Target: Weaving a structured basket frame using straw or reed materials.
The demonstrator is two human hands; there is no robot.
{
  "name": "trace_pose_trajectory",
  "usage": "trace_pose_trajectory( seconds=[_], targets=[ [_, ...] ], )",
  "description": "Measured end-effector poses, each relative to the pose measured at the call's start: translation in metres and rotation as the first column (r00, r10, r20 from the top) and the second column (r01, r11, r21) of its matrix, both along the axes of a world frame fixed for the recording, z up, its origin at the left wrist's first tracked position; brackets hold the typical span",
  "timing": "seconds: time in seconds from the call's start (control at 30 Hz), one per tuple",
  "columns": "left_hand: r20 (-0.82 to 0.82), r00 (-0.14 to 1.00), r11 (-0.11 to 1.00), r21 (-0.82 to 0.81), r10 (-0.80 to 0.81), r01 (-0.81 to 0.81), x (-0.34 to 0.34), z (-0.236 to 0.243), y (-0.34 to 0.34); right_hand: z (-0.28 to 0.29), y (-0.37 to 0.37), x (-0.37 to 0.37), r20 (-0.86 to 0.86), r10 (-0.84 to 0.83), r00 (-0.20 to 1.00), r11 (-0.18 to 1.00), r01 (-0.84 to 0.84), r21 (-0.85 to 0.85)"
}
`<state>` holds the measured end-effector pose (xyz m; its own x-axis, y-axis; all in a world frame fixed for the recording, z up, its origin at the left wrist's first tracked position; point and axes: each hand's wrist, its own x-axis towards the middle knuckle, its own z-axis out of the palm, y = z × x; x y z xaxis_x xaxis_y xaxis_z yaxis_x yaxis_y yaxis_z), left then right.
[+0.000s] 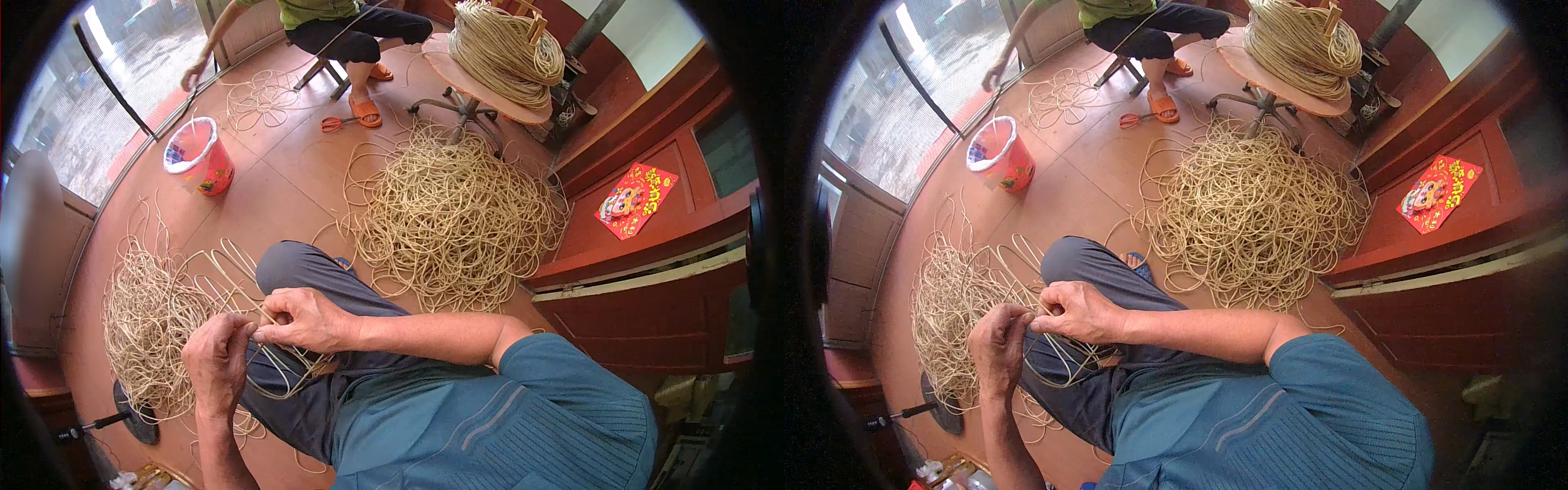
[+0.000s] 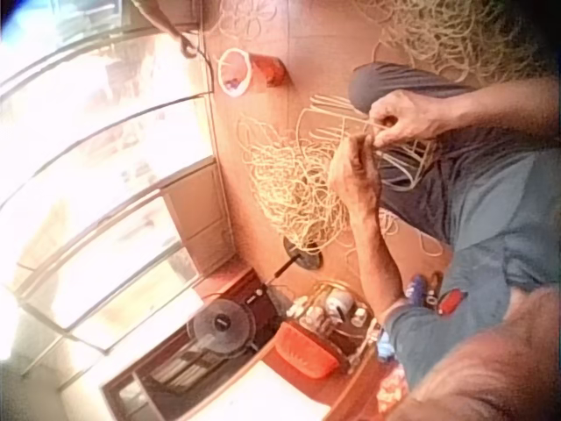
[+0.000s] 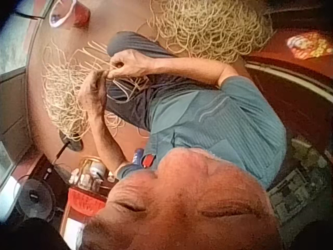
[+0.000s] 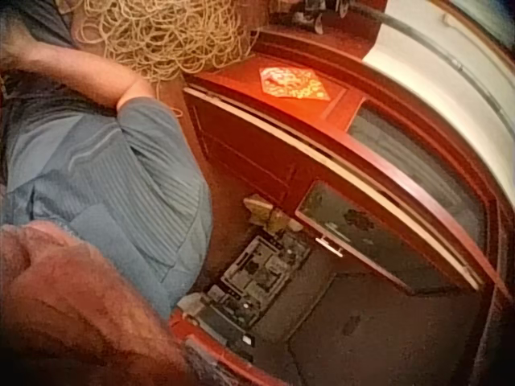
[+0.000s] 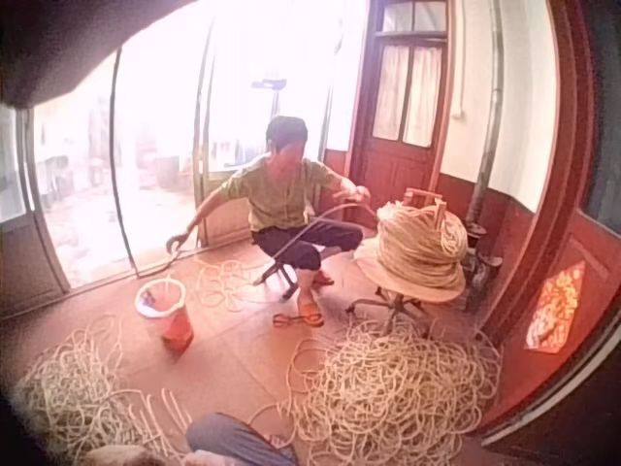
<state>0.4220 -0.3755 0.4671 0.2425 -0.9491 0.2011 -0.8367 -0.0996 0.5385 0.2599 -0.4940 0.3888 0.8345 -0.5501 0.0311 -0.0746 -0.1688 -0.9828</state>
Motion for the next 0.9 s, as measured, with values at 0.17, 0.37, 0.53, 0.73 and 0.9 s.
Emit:
trace_pose_trajectory(
  seconds=[0.17,0.37,0.53,0.73,0.9],
  targets=[
    [0.015,1.000,1.000,-0.020,0.001,-0.001,-0.0006,-0.0014,-0.0003,0.0017,0.0000,-0.0009,0.020,-0.020,1.000,1.000,0.021,-0.021],
    [0.036,0.999,0.999,-0.031,-0.017,0.018,-0.0010,-0.0002,-0.0003,-0.0002,0.0002,-0.0012,0.010,-0.010,1.000,1.000,0.010,-0.006],
    [-0.002,1.000,1.000,-0.023,0.010,-0.010,-0.0024,-0.0006,0.0009,0.0000,0.0003,-0.0011,0.021,0.015,1.000,1.000,-0.015,0.021],
    [-0.010,1.000,1.000,-0.022,0.011,-0.011,-0.0026,-0.0014,0.0015,-0.0029,0.0010,-0.0009,0.020,0.010,1.000,1.000,-0.010,0.009],
    [-0.010,1.000,1.000,-0.024,0.019,-0.020,-0.0026,-0.0022,0.0023,-0.0033,0.0015,-0.0004,0.027,0.003,1.000,1.000,-0.003,0.003]
  ],
)
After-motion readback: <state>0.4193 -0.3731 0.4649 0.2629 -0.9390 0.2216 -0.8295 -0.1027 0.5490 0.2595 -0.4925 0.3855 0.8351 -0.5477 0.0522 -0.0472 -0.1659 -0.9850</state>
